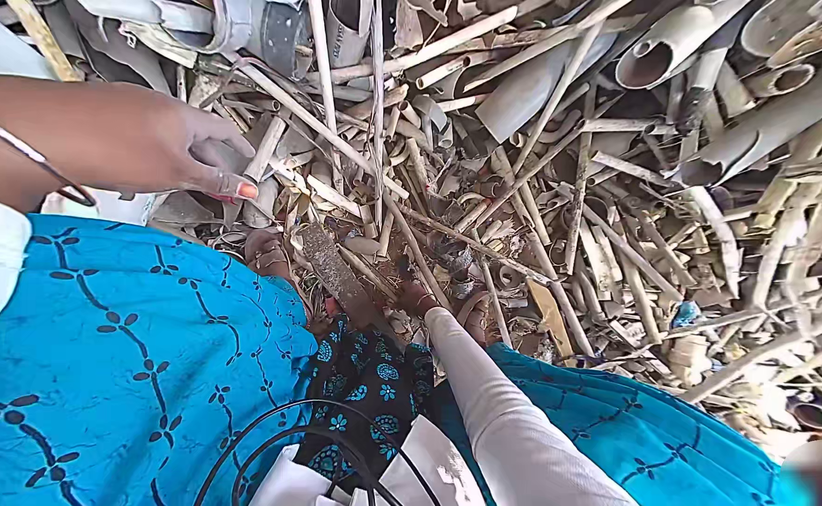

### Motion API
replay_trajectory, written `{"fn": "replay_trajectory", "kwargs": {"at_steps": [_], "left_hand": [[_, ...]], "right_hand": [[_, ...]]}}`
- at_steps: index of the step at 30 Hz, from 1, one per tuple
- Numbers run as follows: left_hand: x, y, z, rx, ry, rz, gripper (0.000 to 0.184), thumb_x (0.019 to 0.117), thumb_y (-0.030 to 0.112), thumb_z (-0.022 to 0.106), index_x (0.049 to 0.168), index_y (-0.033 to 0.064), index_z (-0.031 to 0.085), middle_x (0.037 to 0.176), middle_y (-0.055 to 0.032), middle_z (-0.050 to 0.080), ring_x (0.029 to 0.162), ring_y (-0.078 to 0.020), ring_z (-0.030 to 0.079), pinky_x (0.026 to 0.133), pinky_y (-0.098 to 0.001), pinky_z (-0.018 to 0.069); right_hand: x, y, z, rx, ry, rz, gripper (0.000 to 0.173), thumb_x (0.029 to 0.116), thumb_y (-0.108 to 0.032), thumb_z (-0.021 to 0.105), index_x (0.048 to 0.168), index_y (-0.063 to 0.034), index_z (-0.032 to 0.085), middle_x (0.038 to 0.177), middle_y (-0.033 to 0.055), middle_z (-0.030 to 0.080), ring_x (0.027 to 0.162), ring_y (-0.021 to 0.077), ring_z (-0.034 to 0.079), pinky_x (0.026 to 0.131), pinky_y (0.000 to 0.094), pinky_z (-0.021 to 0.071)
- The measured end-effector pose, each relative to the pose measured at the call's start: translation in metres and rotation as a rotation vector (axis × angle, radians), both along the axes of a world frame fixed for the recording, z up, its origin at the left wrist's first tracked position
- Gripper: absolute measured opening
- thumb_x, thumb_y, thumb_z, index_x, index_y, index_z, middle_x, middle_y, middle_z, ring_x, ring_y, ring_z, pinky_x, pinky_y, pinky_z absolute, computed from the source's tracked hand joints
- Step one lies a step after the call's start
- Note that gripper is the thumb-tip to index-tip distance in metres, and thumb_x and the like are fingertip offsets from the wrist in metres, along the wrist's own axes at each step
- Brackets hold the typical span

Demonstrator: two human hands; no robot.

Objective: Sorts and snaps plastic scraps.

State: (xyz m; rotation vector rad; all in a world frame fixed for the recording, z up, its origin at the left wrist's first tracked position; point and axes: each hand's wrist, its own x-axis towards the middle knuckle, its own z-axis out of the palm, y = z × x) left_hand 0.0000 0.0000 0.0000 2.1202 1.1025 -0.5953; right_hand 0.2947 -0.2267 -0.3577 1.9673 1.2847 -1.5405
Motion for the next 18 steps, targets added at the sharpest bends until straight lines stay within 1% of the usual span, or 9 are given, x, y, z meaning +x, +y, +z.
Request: {"fn": "replay_trajectory", "kwargs": {"at_steps": [2, 4, 7, 9, 11, 13, 14, 16, 18], "left_hand": [[0.014, -0.006, -0.007, 0.082, 0.013, 0.099, 0.048, 0.0978, 0.034, 0.068, 0.137, 0.0085, 0.060, 0.102, -0.0174, 0.072, 0.096, -0.0350, 0.068, 0.089, -0.0629, 0.0483], [0.028, -0.005, -0.012, 0.130, 0.081, 0.069, 0.044, 0.0990, 0.034, 0.068, 0.131, 0.0031, 0.064, 0.102, -0.0204, 0.071, 0.100, -0.0403, 0.067, 0.092, -0.0665, 0.0466], [0.045, 0.003, -0.032, 0.176, 0.184, -0.055, 0.052, 0.0980, 0.042, 0.068, 0.126, -0.0016, 0.064, 0.105, -0.0250, 0.069, 0.105, -0.0447, 0.065, 0.095, -0.0675, 0.0463], [0.052, 0.007, -0.050, 0.211, 0.177, -0.095, 0.055, 0.0944, 0.046, 0.072, 0.128, 0.0027, 0.066, 0.109, -0.0241, 0.070, 0.106, -0.0434, 0.067, 0.094, -0.0655, 0.0489], [0.067, 0.007, -0.052, 0.225, 0.210, -0.154, 0.055, 0.0951, 0.050, 0.069, 0.120, 0.0008, 0.068, 0.109, -0.0241, 0.070, 0.107, -0.0434, 0.067, 0.094, -0.0639, 0.0500], [0.079, 0.002, -0.049, 0.234, 0.241, -0.188, 0.057, 0.0961, 0.052, 0.066, 0.119, 0.0004, 0.067, 0.110, -0.0238, 0.069, 0.109, -0.0426, 0.066, 0.095, -0.0626, 0.0501], [0.083, 0.000, -0.048, 0.234, 0.241, -0.207, 0.057, 0.0970, 0.052, 0.065, 0.123, 0.0013, 0.067, 0.112, -0.0237, 0.069, 0.111, -0.0424, 0.065, 0.096, -0.0621, 0.0490], [0.088, -0.003, -0.046, 0.216, 0.221, -0.228, 0.057, 0.0976, 0.050, 0.065, 0.131, 0.0040, 0.065, 0.117, -0.0230, 0.069, 0.114, -0.0418, 0.065, 0.100, -0.0616, 0.0468], [0.090, -0.006, -0.044, 0.211, 0.191, -0.236, 0.056, 0.0963, 0.051, 0.066, 0.125, 0.0026, 0.068, 0.113, -0.0228, 0.070, 0.111, -0.0420, 0.065, 0.098, -0.0626, 0.0472]], "right_hand": [[0.013, 0.005, 0.021, 0.038, 0.026, 0.005, 0.040, 0.0961, -0.021, 0.067, 0.129, 0.0015, 0.062, 0.127, 0.0249, 0.064, 0.117, 0.0372, 0.062, 0.101, 0.0571, 0.0466], [0.025, 0.009, 0.047, 0.029, -0.007, 0.015, 0.043, 0.0964, -0.020, 0.067, 0.132, 0.0027, 0.061, 0.133, 0.0261, 0.061, 0.124, 0.0382, 0.059, 0.106, 0.0574, 0.0442], [0.029, 0.012, 0.093, -0.015, -0.101, 0.038, 0.037, 0.0963, -0.022, 0.068, 0.125, 0.0023, 0.065, 0.124, 0.0239, 0.065, 0.115, 0.0361, 0.063, 0.099, 0.0571, 0.0476], [0.026, 0.008, 0.128, -0.070, -0.190, 0.044, 0.041, 0.0987, -0.029, 0.064, 0.124, 0.0036, 0.064, 0.125, 0.0253, 0.065, 0.118, 0.0393, 0.063, 0.099, 0.0621, 0.0469], [0.033, 0.002, 0.149, -0.069, -0.248, 0.063, 0.045, 0.0989, -0.033, 0.063, 0.126, 0.0025, 0.064, 0.128, 0.0255, 0.064, 0.120, 0.0411, 0.062, 0.098, 0.0655, 0.0463], [0.052, -0.007, 0.147, 0.001, -0.252, 0.154, 0.041, 0.0979, -0.033, 0.063, 0.121, 0.0012, 0.066, 0.122, 0.0251, 0.066, 0.116, 0.0421, 0.064, 0.094, 0.0673, 0.0478], [0.056, -0.008, 0.155, 0.015, -0.251, 0.179, 0.040, 0.0986, -0.033, 0.062, 0.119, 0.0012, 0.067, 0.121, 0.0254, 0.067, 0.115, 0.0428, 0.064, 0.094, 0.0684, 0.0478], [0.059, -0.007, 0.184, 0.012, -0.258, 0.123, 0.037, 0.0972, -0.029, 0.065, 0.116, 0.0027, 0.067, 0.117, 0.0259, 0.067, 0.111, 0.0421, 0.064, 0.092, 0.0669, 0.0478], [0.068, -0.004, 0.217, 0.015, -0.320, 0.078, 0.034, 0.0944, -0.024, 0.069, 0.113, 0.0046, 0.066, 0.116, 0.0269, 0.066, 0.109, 0.0420, 0.064, 0.091, 0.0649, 0.0475]]}}
